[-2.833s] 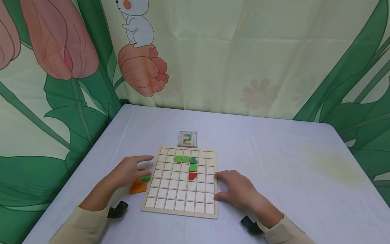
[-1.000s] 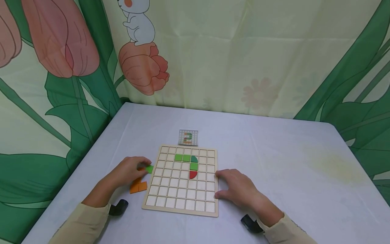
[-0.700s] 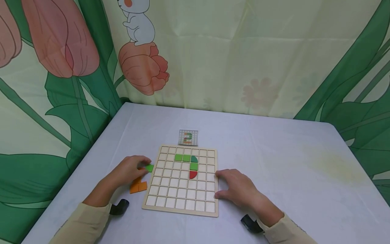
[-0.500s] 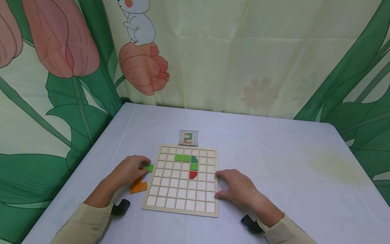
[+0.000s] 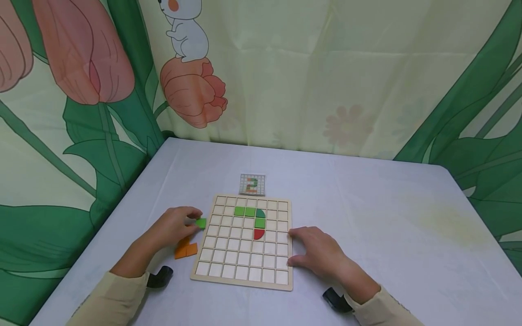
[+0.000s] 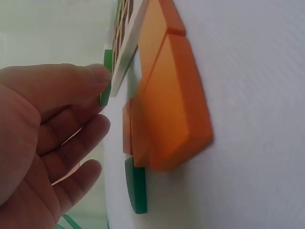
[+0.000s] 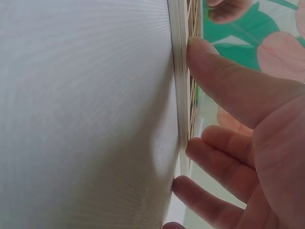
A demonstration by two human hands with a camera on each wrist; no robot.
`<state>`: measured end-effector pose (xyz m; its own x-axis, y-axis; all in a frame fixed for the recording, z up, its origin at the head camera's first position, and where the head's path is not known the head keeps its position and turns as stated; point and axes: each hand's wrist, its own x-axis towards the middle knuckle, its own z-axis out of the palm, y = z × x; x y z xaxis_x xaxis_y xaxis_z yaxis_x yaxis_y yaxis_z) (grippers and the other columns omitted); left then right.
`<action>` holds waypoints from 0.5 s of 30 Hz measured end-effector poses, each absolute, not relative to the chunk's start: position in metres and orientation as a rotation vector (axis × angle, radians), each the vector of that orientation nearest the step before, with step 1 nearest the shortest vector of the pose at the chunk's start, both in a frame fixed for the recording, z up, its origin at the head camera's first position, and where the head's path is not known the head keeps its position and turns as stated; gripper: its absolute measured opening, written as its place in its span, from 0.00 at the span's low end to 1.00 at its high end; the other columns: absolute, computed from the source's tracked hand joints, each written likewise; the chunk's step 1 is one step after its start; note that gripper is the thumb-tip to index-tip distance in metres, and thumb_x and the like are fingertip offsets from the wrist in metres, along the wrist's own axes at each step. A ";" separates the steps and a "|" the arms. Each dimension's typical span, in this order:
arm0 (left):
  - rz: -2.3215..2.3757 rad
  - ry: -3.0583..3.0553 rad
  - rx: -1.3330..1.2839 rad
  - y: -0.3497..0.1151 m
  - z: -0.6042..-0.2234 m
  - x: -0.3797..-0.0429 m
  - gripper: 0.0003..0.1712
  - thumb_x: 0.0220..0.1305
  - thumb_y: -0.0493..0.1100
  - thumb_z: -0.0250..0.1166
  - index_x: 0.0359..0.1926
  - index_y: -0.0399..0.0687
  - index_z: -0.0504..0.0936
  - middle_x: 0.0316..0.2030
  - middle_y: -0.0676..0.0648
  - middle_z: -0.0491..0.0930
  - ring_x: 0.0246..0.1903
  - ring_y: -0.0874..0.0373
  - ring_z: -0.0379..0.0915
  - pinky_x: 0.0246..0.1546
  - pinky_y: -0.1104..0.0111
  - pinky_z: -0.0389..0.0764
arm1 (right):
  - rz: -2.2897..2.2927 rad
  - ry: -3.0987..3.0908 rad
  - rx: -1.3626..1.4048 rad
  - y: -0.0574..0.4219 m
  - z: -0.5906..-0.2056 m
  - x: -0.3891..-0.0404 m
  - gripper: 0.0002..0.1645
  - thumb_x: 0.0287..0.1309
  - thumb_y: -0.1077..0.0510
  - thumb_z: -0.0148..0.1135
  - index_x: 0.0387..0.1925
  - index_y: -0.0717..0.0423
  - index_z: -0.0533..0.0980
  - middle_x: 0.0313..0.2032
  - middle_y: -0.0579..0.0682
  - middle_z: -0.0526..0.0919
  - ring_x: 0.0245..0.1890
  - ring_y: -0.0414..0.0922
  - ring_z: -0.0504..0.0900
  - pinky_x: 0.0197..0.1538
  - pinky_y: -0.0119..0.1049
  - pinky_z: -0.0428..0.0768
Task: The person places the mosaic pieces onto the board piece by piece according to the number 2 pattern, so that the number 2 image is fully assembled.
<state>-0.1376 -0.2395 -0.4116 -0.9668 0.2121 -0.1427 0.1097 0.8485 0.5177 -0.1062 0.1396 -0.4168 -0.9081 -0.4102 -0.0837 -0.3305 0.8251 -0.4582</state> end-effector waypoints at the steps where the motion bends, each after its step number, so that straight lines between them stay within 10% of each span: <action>1: 0.778 2.833 0.246 -0.239 -0.411 -0.138 0.21 0.63 0.38 0.70 0.56 0.38 0.81 0.49 0.42 0.83 0.52 0.45 0.77 0.51 0.53 0.81 | -0.660 2.829 -0.579 0.140 -0.417 -0.106 0.38 0.46 0.47 0.80 0.58 0.54 0.78 0.57 0.50 0.80 0.62 0.53 0.73 0.62 0.51 0.72; 15: 0.821 2.831 0.254 -0.225 -0.403 -0.134 0.21 0.63 0.36 0.70 0.56 0.39 0.81 0.50 0.44 0.82 0.53 0.45 0.75 0.52 0.53 0.80 | -0.651 2.836 -0.564 0.139 -0.418 -0.107 0.38 0.45 0.47 0.80 0.58 0.54 0.78 0.56 0.50 0.81 0.61 0.52 0.74 0.61 0.51 0.73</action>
<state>-0.1344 -0.2251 -0.4030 -0.9686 0.2137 -0.1272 0.1125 0.8326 0.5424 -0.1066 0.1393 -0.4178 -0.9124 -0.4002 -0.0859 -0.3226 0.8323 -0.4509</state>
